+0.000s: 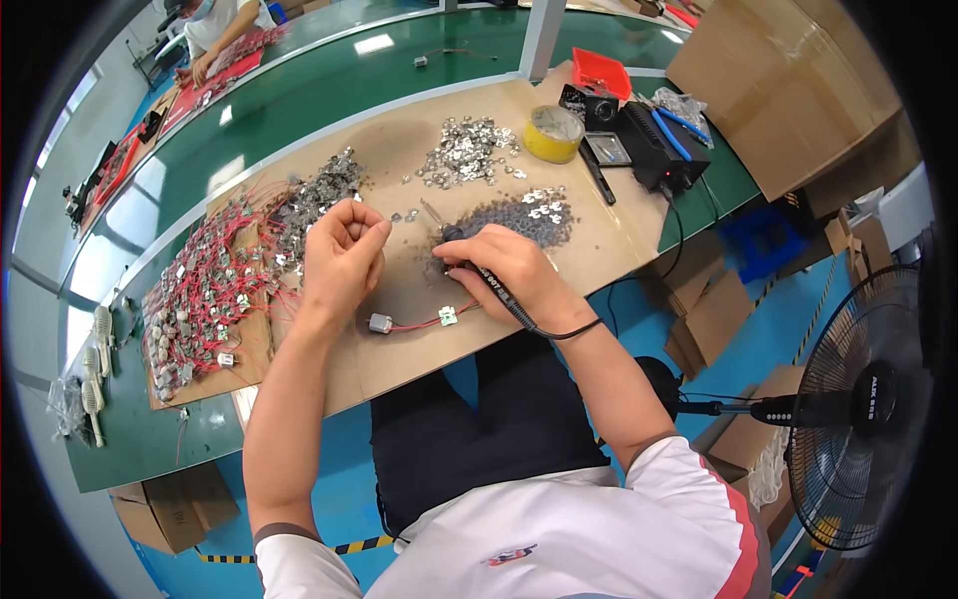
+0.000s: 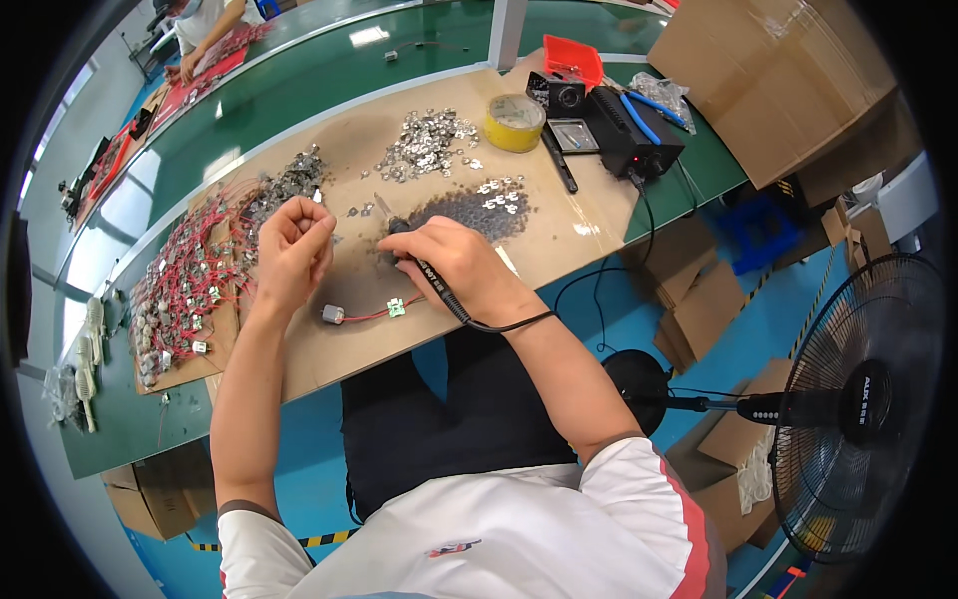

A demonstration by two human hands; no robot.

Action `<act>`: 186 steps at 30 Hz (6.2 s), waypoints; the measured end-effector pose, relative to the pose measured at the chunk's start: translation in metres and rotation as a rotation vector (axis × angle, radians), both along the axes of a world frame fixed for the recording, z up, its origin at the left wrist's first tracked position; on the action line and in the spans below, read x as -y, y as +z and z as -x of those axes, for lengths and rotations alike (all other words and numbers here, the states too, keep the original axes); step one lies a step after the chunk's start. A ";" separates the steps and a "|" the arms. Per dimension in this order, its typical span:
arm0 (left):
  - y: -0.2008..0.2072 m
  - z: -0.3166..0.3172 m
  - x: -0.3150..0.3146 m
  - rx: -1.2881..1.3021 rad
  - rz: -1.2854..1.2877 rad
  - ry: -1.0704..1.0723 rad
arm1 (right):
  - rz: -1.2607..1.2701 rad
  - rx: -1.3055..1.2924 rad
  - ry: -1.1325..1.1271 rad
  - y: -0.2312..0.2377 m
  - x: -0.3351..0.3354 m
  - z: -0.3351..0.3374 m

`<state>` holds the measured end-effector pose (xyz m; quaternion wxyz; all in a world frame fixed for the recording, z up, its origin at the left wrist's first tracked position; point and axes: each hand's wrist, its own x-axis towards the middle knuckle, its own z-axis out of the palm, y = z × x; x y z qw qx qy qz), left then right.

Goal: Soldering electronic components onto small circuit boards at an assembly workbench.

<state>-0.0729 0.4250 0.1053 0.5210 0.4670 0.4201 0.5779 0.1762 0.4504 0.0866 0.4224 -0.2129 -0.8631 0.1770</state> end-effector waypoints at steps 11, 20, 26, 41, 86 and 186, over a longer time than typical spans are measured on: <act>-0.001 -0.014 0.006 -0.723 -0.046 0.090 | 0.386 -0.326 -0.072 -0.021 0.028 -0.027; -0.001 -0.022 0.016 -0.936 -0.088 0.025 | 0.247 -0.302 -0.129 -0.018 0.039 -0.030; -0.006 -0.023 0.015 -0.985 -0.139 0.015 | 0.152 -0.222 -0.131 -0.016 0.034 -0.032; -0.002 -0.025 0.015 -1.013 -0.113 0.005 | 0.035 -0.149 -0.095 -0.007 0.032 -0.030; -0.007 -0.027 0.017 -1.076 -0.126 -0.023 | 0.000 -0.237 -0.126 -0.014 0.031 -0.026; -0.004 -0.023 0.015 -0.961 -0.099 -0.022 | 0.097 -0.083 -0.098 -0.004 0.045 -0.002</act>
